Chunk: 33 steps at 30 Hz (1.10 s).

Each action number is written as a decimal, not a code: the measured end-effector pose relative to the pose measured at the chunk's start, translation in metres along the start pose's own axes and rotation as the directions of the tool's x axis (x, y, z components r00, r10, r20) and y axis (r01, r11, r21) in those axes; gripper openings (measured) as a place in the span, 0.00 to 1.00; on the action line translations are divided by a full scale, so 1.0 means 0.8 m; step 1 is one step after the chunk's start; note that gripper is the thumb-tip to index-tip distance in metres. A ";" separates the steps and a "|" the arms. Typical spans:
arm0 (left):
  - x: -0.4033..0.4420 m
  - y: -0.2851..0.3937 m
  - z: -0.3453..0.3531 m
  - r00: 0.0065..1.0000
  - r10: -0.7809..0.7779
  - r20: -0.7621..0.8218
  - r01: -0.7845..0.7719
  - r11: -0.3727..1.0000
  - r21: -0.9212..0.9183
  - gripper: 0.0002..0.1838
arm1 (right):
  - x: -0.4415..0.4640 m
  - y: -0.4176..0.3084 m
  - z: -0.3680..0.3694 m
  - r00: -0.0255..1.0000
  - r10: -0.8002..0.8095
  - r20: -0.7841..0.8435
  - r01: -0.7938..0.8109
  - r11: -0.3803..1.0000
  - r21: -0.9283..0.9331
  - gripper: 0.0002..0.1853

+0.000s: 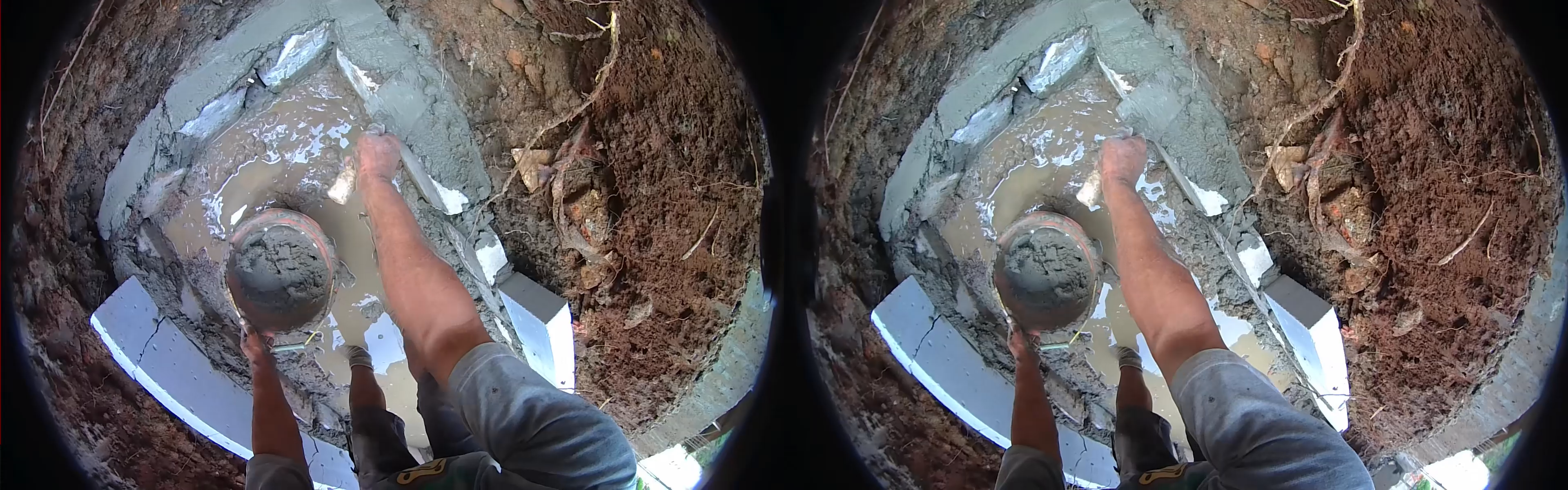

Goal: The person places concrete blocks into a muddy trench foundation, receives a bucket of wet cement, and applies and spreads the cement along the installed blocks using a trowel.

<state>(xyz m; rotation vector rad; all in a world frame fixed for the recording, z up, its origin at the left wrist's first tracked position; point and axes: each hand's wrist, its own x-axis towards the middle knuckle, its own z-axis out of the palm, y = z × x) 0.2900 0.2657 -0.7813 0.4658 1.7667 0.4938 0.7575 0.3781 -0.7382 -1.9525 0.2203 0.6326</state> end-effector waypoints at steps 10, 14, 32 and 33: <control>0.008 0.009 0.003 0.991 -0.115 -0.067 0.120 0.989 0.084 0.23 | -0.122 0.052 -0.270 0.990 -0.137 0.034 0.113 0.631 -0.767 0.20; 0.017 0.013 -0.004 0.985 -0.168 -0.043 0.172 0.978 0.119 0.22 | -0.091 0.051 -0.244 0.970 -0.213 0.115 0.228 0.647 -0.728 0.20; -0.030 0.009 0.038 0.975 0.127 0.182 -0.136 0.990 0.040 0.20 | -0.175 0.088 -0.174 0.522 0.013 0.853 0.835 -0.213 -0.508 0.15; -0.031 0.013 0.044 0.973 0.121 0.195 -0.128 0.992 0.022 0.19 | -0.160 0.099 -0.150 0.418 -0.052 0.907 0.839 -0.362 -0.407 0.14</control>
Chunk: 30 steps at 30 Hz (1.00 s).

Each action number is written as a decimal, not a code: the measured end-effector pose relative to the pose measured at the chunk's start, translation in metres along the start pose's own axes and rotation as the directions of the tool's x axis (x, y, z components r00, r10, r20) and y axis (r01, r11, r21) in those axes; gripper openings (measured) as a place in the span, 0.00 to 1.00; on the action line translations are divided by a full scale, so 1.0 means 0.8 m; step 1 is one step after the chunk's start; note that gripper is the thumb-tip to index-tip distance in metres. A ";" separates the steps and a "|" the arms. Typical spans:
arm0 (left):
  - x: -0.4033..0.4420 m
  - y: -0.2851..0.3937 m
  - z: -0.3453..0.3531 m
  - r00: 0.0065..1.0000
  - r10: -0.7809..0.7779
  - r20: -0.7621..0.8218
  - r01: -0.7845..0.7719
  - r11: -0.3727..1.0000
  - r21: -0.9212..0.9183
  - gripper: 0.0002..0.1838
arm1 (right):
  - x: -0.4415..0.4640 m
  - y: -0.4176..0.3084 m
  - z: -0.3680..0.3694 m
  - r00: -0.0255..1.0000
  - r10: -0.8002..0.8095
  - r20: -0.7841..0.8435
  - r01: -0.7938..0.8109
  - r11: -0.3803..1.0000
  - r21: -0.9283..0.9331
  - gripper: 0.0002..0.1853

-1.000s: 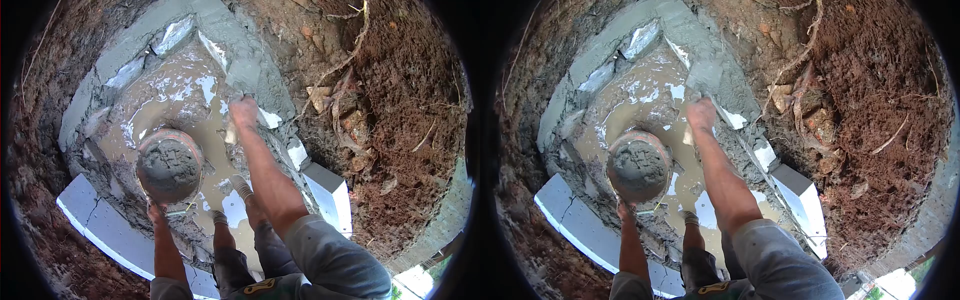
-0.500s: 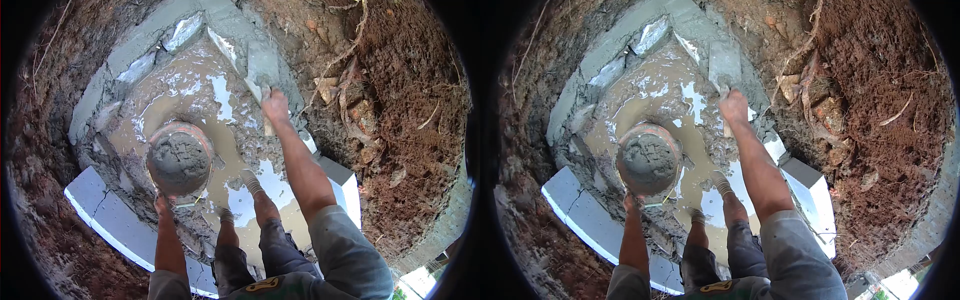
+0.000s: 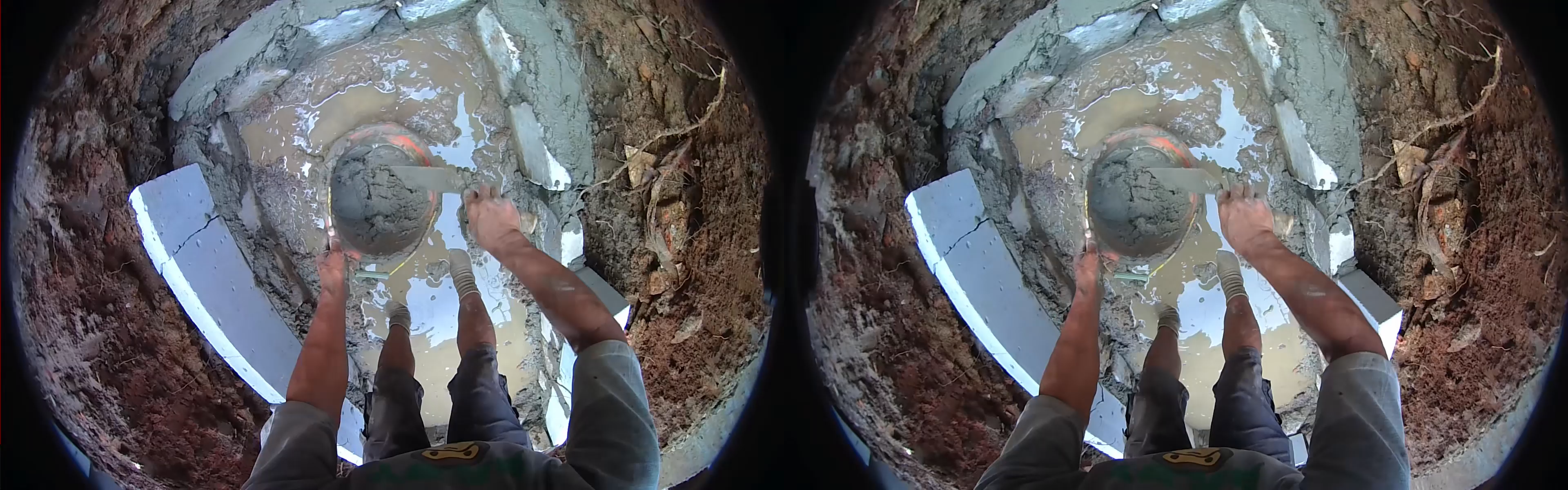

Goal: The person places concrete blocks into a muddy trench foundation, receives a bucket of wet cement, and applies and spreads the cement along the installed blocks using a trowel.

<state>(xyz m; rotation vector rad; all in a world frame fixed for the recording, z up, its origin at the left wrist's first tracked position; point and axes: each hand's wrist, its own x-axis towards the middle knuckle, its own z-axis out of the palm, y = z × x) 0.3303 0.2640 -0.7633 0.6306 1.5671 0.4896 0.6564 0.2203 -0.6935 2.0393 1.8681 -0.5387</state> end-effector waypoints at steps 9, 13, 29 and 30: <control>-0.034 0.004 0.048 0.987 0.101 -0.122 -0.114 0.988 -0.101 0.23 | 0.127 -0.081 0.068 0.923 -0.116 0.366 0.199 0.960 -0.196 0.14; -0.030 0.010 0.055 0.981 0.113 -0.160 -0.126 0.990 -0.070 0.24 | 0.048 -0.094 0.092 0.871 -0.144 0.470 0.235 0.962 -0.140 0.17; -0.020 0.017 0.064 0.961 0.101 -0.256 -0.107 0.994 -0.010 0.22 | 0.105 -0.088 0.071 0.944 -0.248 0.217 0.295 0.930 -0.219 0.19; -0.022 0.019 0.064 0.957 0.130 -0.258 -0.134 0.991 0.000 0.21 | 0.093 -0.088 0.070 0.909 -0.255 0.328 0.322 0.932 -0.168 0.18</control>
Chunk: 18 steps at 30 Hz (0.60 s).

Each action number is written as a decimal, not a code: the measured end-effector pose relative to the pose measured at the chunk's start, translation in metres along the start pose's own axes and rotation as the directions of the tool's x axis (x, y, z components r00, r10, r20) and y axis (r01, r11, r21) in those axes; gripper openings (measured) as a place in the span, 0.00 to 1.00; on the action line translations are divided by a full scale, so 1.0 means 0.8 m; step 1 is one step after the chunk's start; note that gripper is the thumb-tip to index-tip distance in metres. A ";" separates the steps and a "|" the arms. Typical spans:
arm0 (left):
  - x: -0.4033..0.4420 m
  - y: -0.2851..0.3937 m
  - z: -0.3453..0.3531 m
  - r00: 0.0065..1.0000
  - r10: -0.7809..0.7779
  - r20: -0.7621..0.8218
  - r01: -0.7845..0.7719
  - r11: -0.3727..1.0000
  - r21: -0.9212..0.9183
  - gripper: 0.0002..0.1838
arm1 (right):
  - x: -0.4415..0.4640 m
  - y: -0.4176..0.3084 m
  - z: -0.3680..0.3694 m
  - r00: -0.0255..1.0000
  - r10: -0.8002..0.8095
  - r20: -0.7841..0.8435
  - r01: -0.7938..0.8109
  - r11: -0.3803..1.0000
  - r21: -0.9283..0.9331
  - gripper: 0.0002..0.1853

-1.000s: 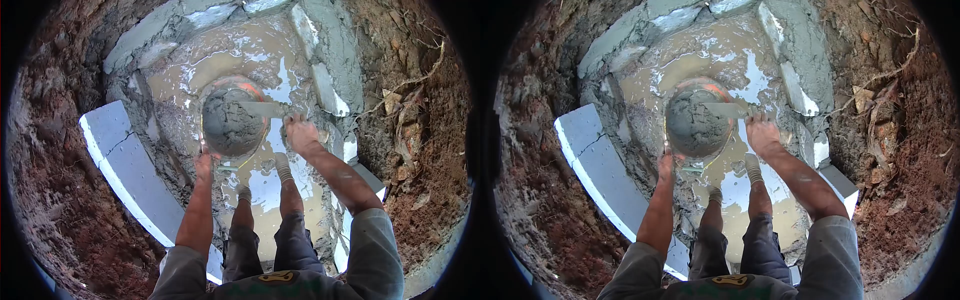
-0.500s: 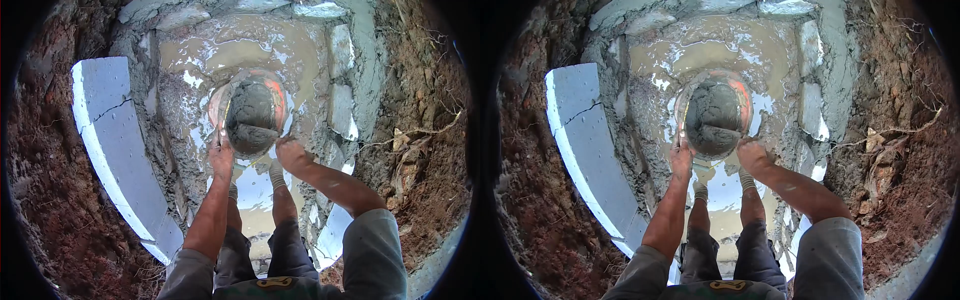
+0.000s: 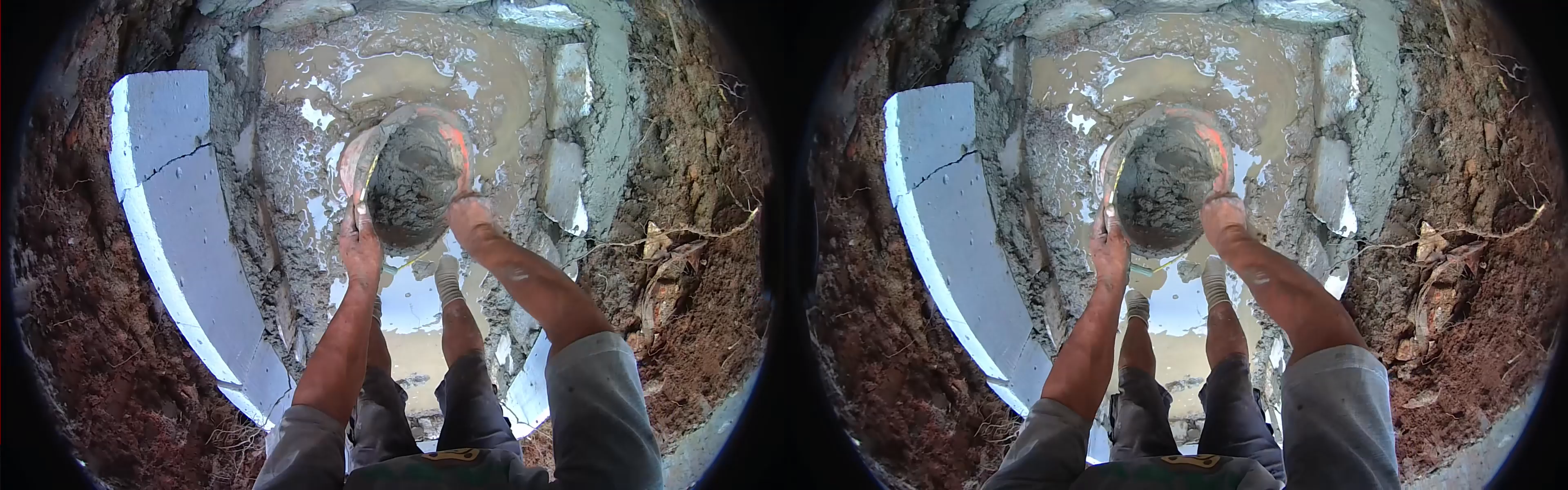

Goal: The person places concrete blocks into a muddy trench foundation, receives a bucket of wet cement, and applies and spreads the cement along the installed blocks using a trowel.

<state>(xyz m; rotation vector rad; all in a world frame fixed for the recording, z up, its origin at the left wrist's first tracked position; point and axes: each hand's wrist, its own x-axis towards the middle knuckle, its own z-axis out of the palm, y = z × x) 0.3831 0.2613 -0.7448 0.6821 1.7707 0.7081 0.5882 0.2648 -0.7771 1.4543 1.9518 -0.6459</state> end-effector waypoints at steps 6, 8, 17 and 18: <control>-0.013 0.024 0.003 0.996 0.079 -0.046 -0.078 0.997 0.013 0.20 | -0.063 -0.007 -0.026 0.964 -0.168 0.208 0.190 0.977 -0.094 0.13; -0.007 0.002 -0.003 0.998 0.063 -0.031 -0.063 0.998 -0.014 0.20 | -0.072 0.027 -0.055 0.992 -0.122 -0.033 0.110 0.965 -0.238 0.12; -0.013 -0.022 0.009 0.994 0.103 -0.040 -0.109 0.977 -0.185 0.23 | -0.004 0.016 -0.016 0.961 0.072 0.269 -0.121 0.978 0.169 0.11; -0.012 -0.019 0.011 0.981 0.186 -0.057 -0.193 0.963 -0.188 0.20 | -0.017 0.010 -0.017 0.948 0.059 0.311 -0.131 0.968 0.216 0.11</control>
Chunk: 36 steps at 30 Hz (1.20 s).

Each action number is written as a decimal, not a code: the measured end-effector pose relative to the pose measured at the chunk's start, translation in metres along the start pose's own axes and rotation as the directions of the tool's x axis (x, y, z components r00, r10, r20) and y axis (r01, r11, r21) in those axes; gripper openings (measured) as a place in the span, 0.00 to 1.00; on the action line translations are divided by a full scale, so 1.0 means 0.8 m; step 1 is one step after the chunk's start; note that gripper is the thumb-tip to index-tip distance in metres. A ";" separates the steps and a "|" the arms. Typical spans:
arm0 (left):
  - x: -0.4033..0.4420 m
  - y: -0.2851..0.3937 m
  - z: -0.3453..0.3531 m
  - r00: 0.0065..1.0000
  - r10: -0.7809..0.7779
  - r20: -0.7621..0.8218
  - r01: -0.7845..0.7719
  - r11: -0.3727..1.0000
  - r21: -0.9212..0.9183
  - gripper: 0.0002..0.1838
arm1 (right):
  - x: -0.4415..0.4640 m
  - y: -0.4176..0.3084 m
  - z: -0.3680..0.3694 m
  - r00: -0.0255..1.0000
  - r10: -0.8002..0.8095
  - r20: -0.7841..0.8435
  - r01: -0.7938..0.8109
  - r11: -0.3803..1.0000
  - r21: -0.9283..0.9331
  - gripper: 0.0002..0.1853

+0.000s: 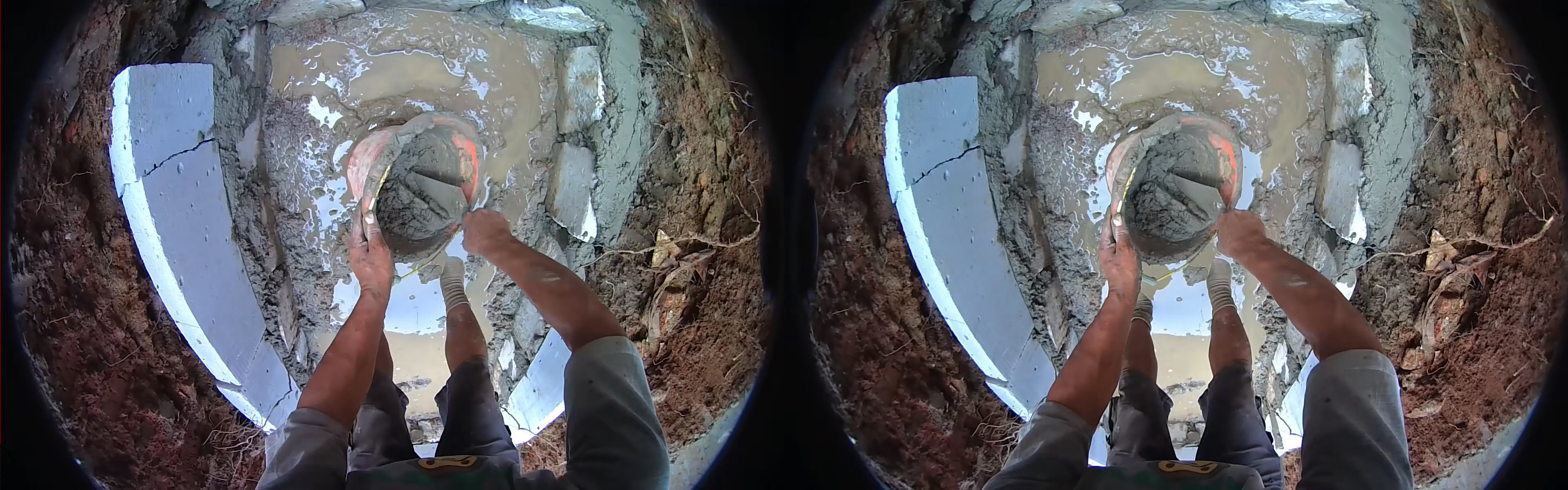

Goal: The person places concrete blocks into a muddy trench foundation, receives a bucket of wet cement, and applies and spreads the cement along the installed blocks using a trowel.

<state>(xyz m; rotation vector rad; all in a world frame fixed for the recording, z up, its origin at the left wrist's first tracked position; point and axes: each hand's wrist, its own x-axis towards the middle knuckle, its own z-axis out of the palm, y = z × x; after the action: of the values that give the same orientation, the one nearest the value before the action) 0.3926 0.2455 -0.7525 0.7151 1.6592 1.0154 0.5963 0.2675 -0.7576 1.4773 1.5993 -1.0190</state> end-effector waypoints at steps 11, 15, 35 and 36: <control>0.006 -0.014 -0.016 0.947 -0.321 -0.001 0.321 0.946 -0.043 0.24 | 0.029 -0.091 0.068 0.981 -0.078 -0.178 0.165 0.818 0.551 0.14; 0.008 0.017 -0.007 0.923 -0.384 0.040 0.386 0.918 -0.090 0.25 | -0.010 -0.095 0.044 0.974 -0.146 -0.176 0.221 0.794 0.566 0.16; 0.062 0.013 -0.099 0.819 -0.570 0.057 0.563 0.819 0.108 0.21 | -0.152 0.027 0.135 0.881 0.175 -0.439 0.465 -0.161 0.870 0.09; 0.088 -0.021 -0.136 0.835 -0.500 0.229 0.467 0.865 0.184 0.28 | -0.196 0.045 0.125 0.925 0.238 -0.296 0.337 -0.159 0.928 0.08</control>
<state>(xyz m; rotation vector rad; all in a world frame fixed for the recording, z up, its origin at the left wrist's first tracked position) 0.2678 0.2659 -0.7855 0.4454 1.5550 0.4340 0.6446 0.1117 -0.6621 2.7863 0.7190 -2.5536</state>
